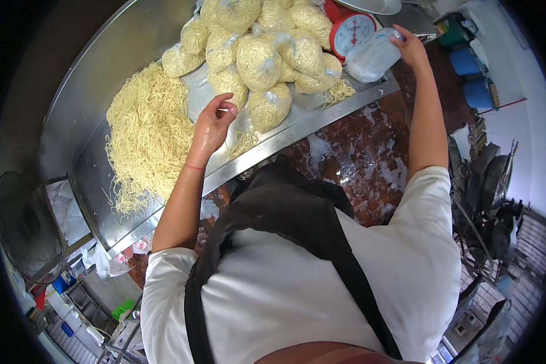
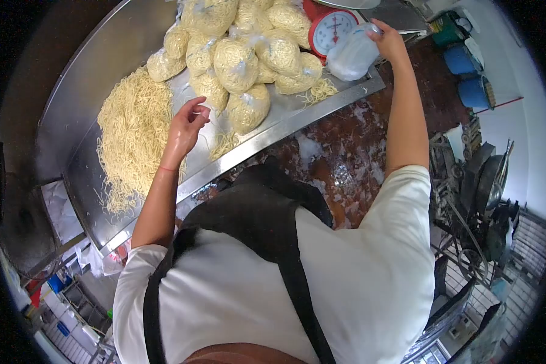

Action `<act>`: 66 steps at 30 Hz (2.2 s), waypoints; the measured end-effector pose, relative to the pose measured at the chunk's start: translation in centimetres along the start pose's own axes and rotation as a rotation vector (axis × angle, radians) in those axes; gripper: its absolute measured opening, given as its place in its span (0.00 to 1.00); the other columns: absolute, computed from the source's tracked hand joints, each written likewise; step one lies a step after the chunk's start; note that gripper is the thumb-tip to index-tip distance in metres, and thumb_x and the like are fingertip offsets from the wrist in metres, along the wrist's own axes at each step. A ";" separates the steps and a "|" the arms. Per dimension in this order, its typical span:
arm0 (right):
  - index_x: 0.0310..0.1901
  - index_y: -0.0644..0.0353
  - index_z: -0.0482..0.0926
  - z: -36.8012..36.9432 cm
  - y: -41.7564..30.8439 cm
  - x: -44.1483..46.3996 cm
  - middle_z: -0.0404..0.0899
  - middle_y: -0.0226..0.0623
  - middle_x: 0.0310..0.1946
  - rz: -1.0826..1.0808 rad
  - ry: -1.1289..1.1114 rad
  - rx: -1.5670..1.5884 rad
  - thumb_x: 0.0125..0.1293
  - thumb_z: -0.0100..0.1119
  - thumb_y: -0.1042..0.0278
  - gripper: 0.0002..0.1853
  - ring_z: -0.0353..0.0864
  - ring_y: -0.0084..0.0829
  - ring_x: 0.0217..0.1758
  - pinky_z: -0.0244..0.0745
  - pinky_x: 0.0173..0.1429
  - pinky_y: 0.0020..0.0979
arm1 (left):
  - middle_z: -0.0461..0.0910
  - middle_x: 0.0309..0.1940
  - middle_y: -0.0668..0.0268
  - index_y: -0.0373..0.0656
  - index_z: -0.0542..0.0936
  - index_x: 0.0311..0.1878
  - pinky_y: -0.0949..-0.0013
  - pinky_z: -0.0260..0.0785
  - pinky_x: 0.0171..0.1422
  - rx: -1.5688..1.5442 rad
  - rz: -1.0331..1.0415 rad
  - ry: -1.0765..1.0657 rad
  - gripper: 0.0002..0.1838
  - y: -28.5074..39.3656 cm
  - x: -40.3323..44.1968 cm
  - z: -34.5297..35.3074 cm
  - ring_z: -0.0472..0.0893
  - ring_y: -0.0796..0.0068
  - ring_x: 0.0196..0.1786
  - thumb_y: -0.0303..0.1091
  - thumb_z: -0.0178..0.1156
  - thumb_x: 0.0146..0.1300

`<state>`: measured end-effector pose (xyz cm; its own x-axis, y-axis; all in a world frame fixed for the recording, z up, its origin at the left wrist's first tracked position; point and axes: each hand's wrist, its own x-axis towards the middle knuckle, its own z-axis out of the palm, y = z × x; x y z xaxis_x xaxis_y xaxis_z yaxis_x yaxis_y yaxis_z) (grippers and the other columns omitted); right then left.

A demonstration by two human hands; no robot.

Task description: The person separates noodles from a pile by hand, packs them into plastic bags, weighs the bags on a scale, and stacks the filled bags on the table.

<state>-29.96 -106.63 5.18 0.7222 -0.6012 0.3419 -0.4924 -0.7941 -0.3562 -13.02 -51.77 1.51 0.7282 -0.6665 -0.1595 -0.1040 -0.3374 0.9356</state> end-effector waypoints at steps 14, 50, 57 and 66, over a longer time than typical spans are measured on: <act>0.47 0.60 0.85 -2.7 -2.8 -1.8 0.87 0.43 0.35 0.130 0.139 0.047 0.62 0.71 0.59 0.17 0.86 0.37 0.37 0.79 0.45 0.34 | 0.83 0.38 0.66 0.36 0.77 0.60 0.73 0.73 0.46 -0.001 -0.038 0.023 0.19 -0.5 0.2 0.4 0.81 0.78 0.38 0.33 0.61 0.69; 0.45 0.65 0.78 0.9 -2.1 -9.3 0.81 0.45 0.31 0.368 0.140 -0.157 0.62 0.69 0.50 0.24 0.82 0.40 0.37 0.78 0.48 0.37 | 0.84 0.40 0.65 0.35 0.80 0.53 0.73 0.74 0.48 -0.027 -0.109 -0.076 0.14 -3.9 0.5 2.6 0.81 0.78 0.40 0.34 0.61 0.71; 0.31 0.64 0.78 -0.3 -2.9 -9.2 0.77 0.38 0.20 0.230 0.354 0.279 0.69 0.64 0.60 0.15 0.81 0.31 0.25 0.74 0.32 0.32 | 0.84 0.39 0.65 0.35 0.80 0.52 0.73 0.74 0.48 -0.069 -0.141 -0.098 0.14 -3.5 0.2 2.9 0.81 0.77 0.40 0.34 0.61 0.71; 0.47 0.57 0.75 -8.3 -8.7 -7.8 0.79 0.38 0.51 -0.105 0.517 1.563 0.71 0.58 0.65 0.08 0.76 0.44 0.62 0.71 0.67 0.65 | 0.82 0.34 0.66 0.35 0.81 0.50 0.74 0.72 0.45 -0.061 -0.155 -0.122 0.13 -2.7 -0.2 3.7 0.79 0.79 0.37 0.34 0.61 0.70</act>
<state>-35.35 -95.73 12.80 0.3327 -0.7724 0.5410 0.7122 -0.1701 -0.6810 -15.37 -53.17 -2.11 0.6445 -0.6865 -0.3365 0.0472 -0.4036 0.9137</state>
